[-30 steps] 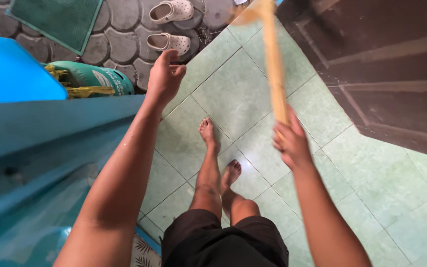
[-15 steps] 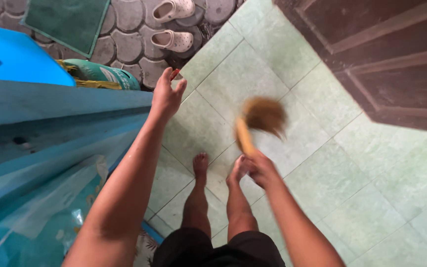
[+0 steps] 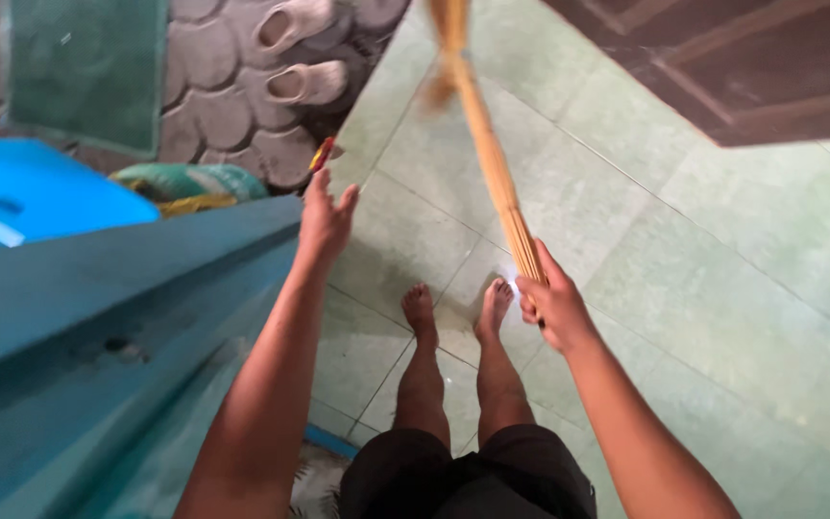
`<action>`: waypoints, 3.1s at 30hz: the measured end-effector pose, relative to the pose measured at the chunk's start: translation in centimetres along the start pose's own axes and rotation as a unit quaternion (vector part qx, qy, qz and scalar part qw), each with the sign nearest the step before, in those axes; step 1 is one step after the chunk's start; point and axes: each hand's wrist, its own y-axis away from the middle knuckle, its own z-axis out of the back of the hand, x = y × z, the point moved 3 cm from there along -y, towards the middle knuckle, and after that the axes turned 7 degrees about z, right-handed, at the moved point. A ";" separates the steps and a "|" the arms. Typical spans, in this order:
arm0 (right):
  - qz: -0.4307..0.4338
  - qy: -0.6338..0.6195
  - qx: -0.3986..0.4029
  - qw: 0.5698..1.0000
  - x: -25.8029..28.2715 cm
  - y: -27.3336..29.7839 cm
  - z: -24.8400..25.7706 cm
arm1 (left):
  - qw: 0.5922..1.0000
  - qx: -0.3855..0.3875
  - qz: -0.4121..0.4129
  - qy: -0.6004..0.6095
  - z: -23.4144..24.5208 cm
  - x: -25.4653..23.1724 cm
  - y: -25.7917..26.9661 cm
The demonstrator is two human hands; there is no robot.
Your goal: The person sweeps a tiled floor using a traditional straw broom. They move around the room, sweeping debris and a piece of cloth into a pile while navigating around furniture and a red bucket.
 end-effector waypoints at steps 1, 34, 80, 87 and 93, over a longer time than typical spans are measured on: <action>-0.001 0.020 -0.048 0.999 -0.6 1.2 0.3 | 1.000 -0.001 -0.027 0.010 0.0 0.1 -0.4; -0.090 -0.149 0.101 0.980 -4.0 8.0 8.7 | 0.947 0.295 0.106 -0.072 -24.9 -10.7 14.8; -0.084 -0.072 -0.267 0.957 -10.6 -9.6 50.4 | 0.878 0.320 -0.219 -0.281 -46.6 -32.8 12.8; -0.038 -0.028 -0.420 0.906 -1.6 3.9 50.5 | 0.839 0.415 -0.213 -0.279 -52.8 -34.0 14.1; -0.106 -0.230 -0.208 0.945 -4.9 15.1 35.4 | 0.778 0.482 -0.253 -0.315 -57.6 -36.1 18.9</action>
